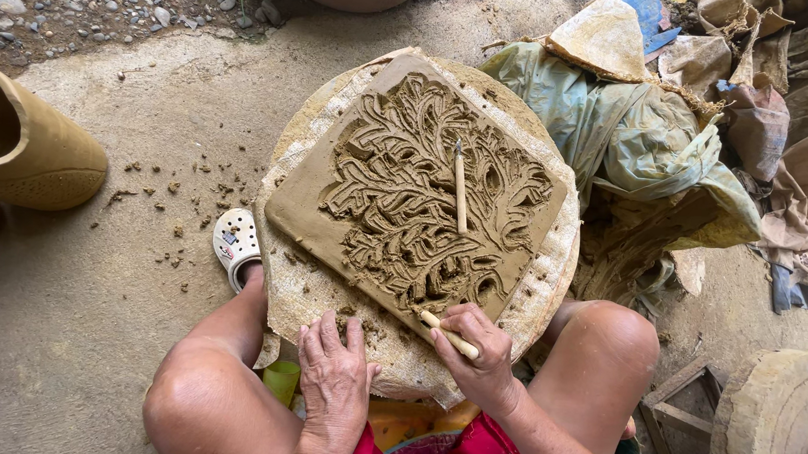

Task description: The person carves detailed plant motifs into a flat clay slab using various wooden sculpting tools, cleaning off small fragments of clay by hand as they work.

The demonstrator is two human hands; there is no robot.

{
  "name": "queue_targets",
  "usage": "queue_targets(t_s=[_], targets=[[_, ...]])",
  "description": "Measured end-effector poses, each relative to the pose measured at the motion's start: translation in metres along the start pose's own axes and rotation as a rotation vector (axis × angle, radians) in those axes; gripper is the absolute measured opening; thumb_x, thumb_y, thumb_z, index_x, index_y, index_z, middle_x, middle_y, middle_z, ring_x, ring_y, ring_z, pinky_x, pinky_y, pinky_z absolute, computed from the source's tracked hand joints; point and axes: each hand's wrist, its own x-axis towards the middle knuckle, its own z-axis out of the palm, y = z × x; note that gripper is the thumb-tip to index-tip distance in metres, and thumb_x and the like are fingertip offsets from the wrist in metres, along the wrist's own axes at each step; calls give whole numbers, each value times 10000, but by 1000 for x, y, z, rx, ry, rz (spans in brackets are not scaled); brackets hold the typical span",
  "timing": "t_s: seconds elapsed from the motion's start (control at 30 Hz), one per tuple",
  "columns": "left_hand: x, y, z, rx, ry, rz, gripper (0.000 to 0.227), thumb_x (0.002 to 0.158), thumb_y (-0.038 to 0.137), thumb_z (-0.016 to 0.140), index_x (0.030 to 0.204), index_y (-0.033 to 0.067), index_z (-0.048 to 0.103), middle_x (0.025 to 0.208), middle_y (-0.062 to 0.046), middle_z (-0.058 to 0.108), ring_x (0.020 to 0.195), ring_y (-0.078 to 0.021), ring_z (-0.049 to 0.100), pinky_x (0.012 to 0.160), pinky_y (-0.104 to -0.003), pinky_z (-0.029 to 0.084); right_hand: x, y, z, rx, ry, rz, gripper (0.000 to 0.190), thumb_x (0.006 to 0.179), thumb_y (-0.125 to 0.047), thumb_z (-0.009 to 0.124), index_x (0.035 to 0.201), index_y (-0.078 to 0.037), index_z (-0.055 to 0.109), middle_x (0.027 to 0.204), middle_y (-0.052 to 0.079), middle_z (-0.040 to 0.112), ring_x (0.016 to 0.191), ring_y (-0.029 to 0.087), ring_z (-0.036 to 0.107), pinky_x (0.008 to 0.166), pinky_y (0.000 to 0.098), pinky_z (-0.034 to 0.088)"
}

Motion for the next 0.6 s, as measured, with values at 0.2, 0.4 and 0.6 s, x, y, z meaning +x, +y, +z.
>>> queue_targets(t_s=[0.2, 0.4, 0.6], targets=[[1, 0, 7, 64, -24, 28, 999, 609, 502, 901, 1388, 24, 497, 1416, -262, 442, 1316, -418, 458, 1152, -543, 337, -12, 18, 14, 52, 95, -101, 82, 870, 8, 774, 914, -17, 709, 936, 101, 710, 709, 120, 721, 554, 225, 584], [0, -1, 12, 102, -29, 25, 1022, 619, 542, 877, 1413, 30, 487, 1424, -260, 432, 1293, -403, 446, 1162, -542, 337, -34, 31, 29, 7, 163, -197, 161, 841, 50, 798, 971, -20, 733, 951, 80, 684, 753, 125, 683, 594, 245, 561], [2, -2, 7, 115, -50, 12, 1017, 633, 527, 875, 1433, 41, 479, 1441, -258, 417, 1351, -415, 426, 1153, -526, 332, -41, 35, 37, -2, 153, -256, 230, 841, 45, 814, 1050, -30, 755, 1011, 91, 677, 794, 129, 686, 611, 245, 568]])
